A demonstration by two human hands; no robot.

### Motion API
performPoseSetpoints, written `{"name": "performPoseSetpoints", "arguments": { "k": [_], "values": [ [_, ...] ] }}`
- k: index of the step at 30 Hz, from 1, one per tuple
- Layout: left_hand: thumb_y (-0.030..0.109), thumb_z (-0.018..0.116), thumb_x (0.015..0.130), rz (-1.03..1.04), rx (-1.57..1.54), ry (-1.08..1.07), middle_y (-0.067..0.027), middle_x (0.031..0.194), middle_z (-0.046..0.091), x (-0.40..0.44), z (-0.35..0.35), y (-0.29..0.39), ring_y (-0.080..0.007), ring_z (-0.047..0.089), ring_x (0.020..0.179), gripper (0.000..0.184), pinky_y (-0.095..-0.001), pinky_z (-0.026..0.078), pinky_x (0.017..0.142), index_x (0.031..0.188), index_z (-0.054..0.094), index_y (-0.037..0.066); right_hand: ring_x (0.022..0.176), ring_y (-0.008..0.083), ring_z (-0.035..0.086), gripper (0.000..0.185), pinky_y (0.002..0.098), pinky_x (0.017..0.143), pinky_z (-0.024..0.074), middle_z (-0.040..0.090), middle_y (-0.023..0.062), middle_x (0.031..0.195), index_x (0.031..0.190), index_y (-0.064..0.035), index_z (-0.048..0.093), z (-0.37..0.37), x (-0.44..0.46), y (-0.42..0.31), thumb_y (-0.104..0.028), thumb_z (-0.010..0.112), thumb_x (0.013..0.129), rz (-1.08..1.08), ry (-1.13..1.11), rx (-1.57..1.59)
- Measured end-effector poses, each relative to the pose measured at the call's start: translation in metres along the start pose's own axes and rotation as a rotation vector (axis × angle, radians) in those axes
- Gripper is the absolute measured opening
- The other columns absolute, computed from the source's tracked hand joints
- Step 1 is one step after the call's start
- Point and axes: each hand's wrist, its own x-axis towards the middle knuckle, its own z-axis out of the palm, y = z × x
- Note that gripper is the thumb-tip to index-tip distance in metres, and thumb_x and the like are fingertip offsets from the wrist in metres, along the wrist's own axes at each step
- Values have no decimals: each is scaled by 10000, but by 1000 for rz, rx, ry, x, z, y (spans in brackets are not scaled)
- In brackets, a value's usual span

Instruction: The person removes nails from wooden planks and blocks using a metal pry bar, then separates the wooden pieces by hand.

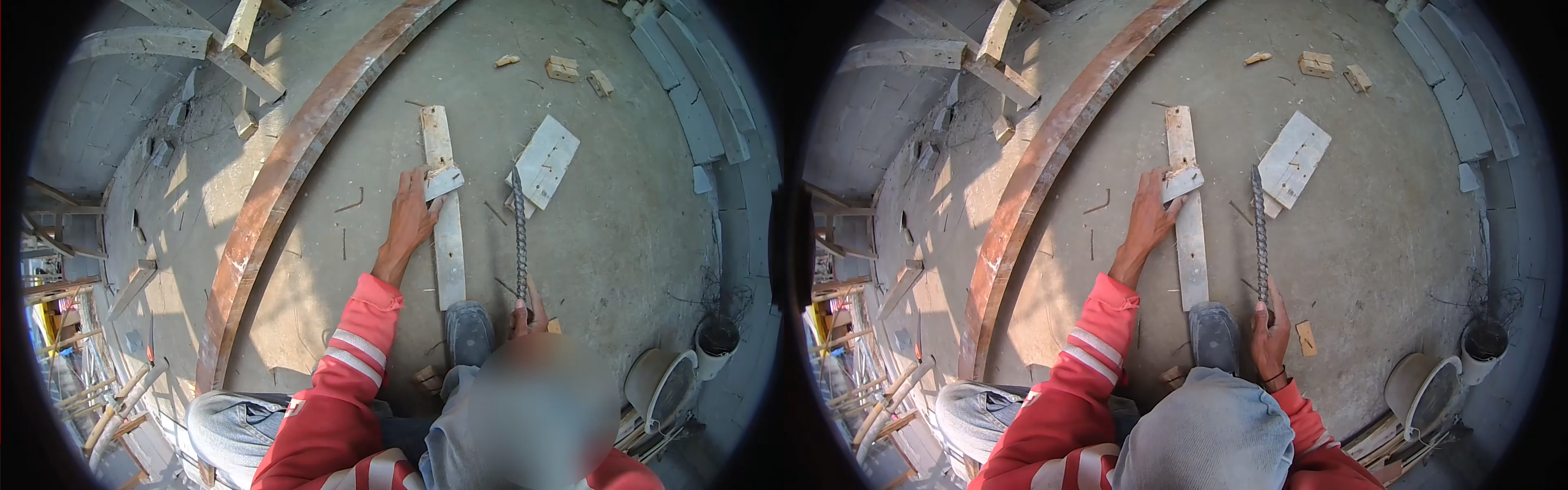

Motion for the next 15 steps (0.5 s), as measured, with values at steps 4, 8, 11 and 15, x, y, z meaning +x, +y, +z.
{"name": "performPoseSetpoints", "arguments": {
  "k": [4,8,11,15],
  "values": [
    [139,727,911,16,-21,-68,-227,1285,479,5,4,-10,-488,605,1098,557,-527,524,939,1403,469,98,637,46,396,545,223,555,349,573,-6,946,1529,-37,480,2,0,2,-334,544,1077,-19,-19,-46],
    [140,721,919,104,-74,-51,-217,1278,483,4,5,-18,-486,604,1109,558,-534,518,935,1415,466,118,694,91,486,531,247,627,429,649,36,1049,1511,-25,498,0,6,2,-320,548,1072,16,-48,-92],
    [136,719,920,110,-83,-72,-221,1266,488,3,0,-19,-488,605,1105,567,-536,515,939,1426,461,123,858,227,669,495,324,777,526,711,126,1201,1492,-20,514,1,17,18,-279,538,1070,-342,44,-374],
    [123,725,915,70,-49,-122,-230,1250,496,5,-2,-11,-489,615,1080,567,-544,519,914,1417,463,105,1188,433,639,446,430,975,518,636,242,1354,1473,-48,531,5,19,4,-171,538,1044,-299,-137,-495]
  ]
}}
